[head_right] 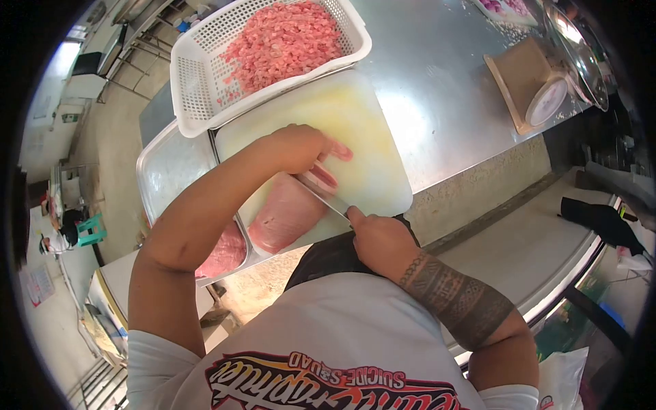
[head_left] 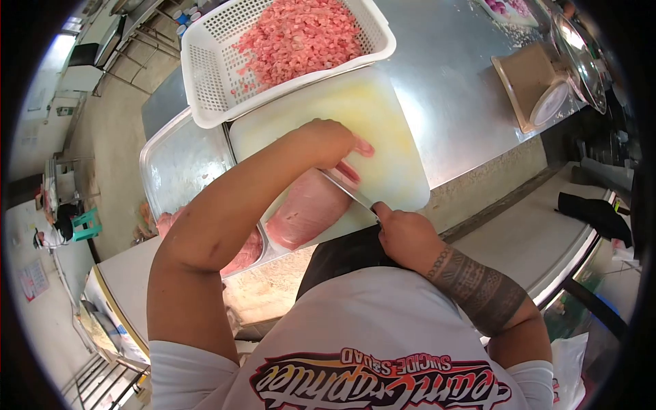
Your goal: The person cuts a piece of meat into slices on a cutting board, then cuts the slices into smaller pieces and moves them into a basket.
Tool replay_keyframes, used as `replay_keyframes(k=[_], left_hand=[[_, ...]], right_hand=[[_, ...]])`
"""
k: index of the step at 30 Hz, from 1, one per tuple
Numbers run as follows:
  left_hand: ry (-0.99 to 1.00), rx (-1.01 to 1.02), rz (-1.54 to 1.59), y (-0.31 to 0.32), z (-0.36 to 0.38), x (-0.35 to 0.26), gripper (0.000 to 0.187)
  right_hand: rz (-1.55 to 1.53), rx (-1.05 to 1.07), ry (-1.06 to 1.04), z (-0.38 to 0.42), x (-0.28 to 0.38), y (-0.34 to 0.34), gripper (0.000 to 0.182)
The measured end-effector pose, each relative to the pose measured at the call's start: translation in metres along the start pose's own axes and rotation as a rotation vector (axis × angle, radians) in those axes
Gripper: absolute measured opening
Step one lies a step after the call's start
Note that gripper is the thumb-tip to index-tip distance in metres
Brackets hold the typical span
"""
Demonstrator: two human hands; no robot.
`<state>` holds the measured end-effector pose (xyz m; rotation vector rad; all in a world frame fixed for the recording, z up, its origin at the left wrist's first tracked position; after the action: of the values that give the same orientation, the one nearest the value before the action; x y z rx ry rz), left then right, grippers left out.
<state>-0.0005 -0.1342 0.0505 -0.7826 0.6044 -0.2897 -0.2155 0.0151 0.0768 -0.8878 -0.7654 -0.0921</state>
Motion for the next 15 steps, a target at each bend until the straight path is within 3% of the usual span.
replay_keyframes(k=[3,6,9,11,12,14,15], left_hand=[[0.067,0.047,0.021,-0.004,0.011,-0.008,0.049],[0.116,0.051,0.243,0.002,0.012,-0.005,0.047],[0.318,-0.179,0.194,0.041,-0.014,0.026,0.043],[0.248,-0.196,0.453,0.042,-0.015,0.026,0.031],[0.070,-0.093,0.787,0.030,-0.005,0.010,0.025],[-0.191,0.036,1.131,0.011,0.008,-0.010,0.030],[-0.265,0.054,1.145,0.004,0.013,-0.016,0.034]], right_hand=[[0.081,-0.114,-0.069,0.000,-0.005,0.016,0.017],[0.100,-0.130,-0.058,0.002,-0.004,0.016,0.015],[0.104,-0.124,-0.053,0.004,0.000,0.015,0.016],[0.067,-0.087,-0.003,0.015,-0.002,0.012,0.017],[0.048,-0.067,0.022,0.024,-0.005,0.008,0.017],[0.050,-0.019,0.100,0.061,-0.015,-0.003,0.022],[0.049,-0.021,0.132,0.082,-0.028,-0.004,0.027]])
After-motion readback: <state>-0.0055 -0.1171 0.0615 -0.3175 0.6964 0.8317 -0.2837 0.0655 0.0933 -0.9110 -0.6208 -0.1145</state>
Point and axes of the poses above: each hand's wrist, its own z-axis away from the middle knuckle, its own y-axis out of the palm, x = y × z, the point moved 2 cm from there along -z, towards the middle knuckle, and after that the axes turned 9 degrees about -z, right-handed, at the moved point
